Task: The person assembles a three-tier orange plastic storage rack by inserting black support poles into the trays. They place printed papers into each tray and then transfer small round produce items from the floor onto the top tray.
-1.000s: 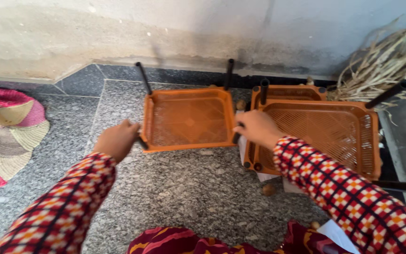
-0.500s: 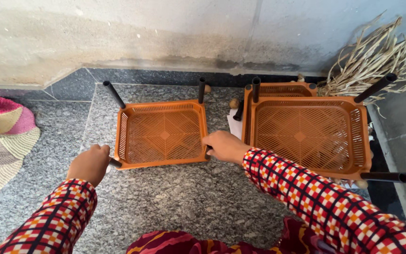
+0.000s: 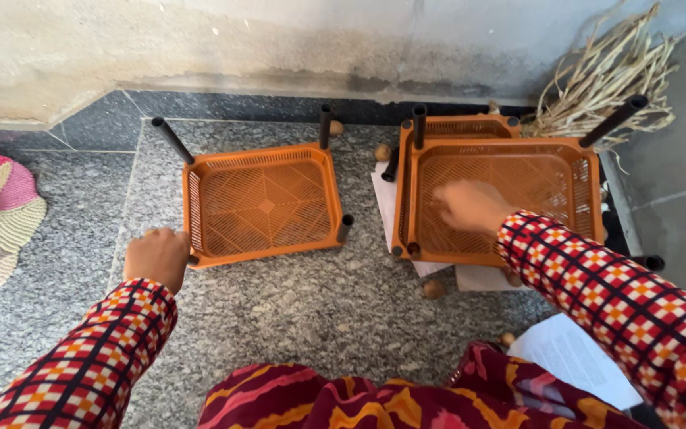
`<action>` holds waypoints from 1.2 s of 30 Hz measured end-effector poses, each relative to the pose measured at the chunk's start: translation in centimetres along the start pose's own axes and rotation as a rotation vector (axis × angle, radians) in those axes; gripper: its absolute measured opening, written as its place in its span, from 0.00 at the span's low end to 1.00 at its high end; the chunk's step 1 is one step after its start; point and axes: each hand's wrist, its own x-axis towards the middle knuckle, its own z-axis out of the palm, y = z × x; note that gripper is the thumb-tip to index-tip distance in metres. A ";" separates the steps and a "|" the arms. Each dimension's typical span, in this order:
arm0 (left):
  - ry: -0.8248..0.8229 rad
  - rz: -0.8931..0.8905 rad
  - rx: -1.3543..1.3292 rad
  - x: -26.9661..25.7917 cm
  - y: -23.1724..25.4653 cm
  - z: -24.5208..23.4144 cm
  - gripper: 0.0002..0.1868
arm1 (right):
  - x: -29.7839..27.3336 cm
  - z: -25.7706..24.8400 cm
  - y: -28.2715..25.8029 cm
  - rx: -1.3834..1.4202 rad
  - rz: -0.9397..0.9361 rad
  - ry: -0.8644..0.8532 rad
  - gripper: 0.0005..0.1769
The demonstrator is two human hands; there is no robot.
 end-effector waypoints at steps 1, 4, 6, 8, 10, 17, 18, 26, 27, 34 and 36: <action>0.003 0.015 0.042 -0.1 0.4 -0.3 0.11 | -0.7 0.9 0.6 -0.001 -0.005 -0.048 0.29; 0.069 0.068 0.126 -0.1 2.1 -1.3 0.09 | -3.2 4.4 1.6 -0.107 -0.048 -0.241 0.26; 0.098 0.108 0.134 -0.2 3.4 -1.9 0.08 | -3.9 7.4 2.0 -0.172 -0.015 -0.331 0.29; 0.097 0.146 0.109 0.1 4.8 -2.4 0.08 | -4.9 10.6 2.6 -0.230 -0.002 -0.310 0.27; 0.106 0.179 0.125 0.5 5.7 -2.7 0.08 | -5.1 13.3 3.3 -0.282 -0.014 -0.174 0.18; 0.126 0.178 0.150 1.2 5.3 -2.7 0.08 | -4.6 12.3 5.7 -0.256 -0.059 -0.021 0.09; 0.131 0.142 0.161 1.2 5.2 -2.8 0.09 | -4.4 11.2 5.2 -0.251 -0.035 -0.022 0.09; 0.055 -0.119 0.145 0.6 2.3 -4.2 0.22 | -4.1 4.0 2.6 -0.249 0.008 0.071 0.09; 0.030 -0.140 0.136 0.5 1.9 -4.2 0.23 | -4.1 3.9 2.7 -0.250 0.012 0.047 0.09; 0.023 -0.274 0.048 0.2 -0.6 -0.9 0.13 | -3.6 8.6 4.6 -0.445 -0.025 -0.112 0.09; 0.007 -0.316 -0.041 0.6 -1.2 -0.2 0.13 | -3.4 9.8 5.1 -0.454 -0.010 -0.152 0.10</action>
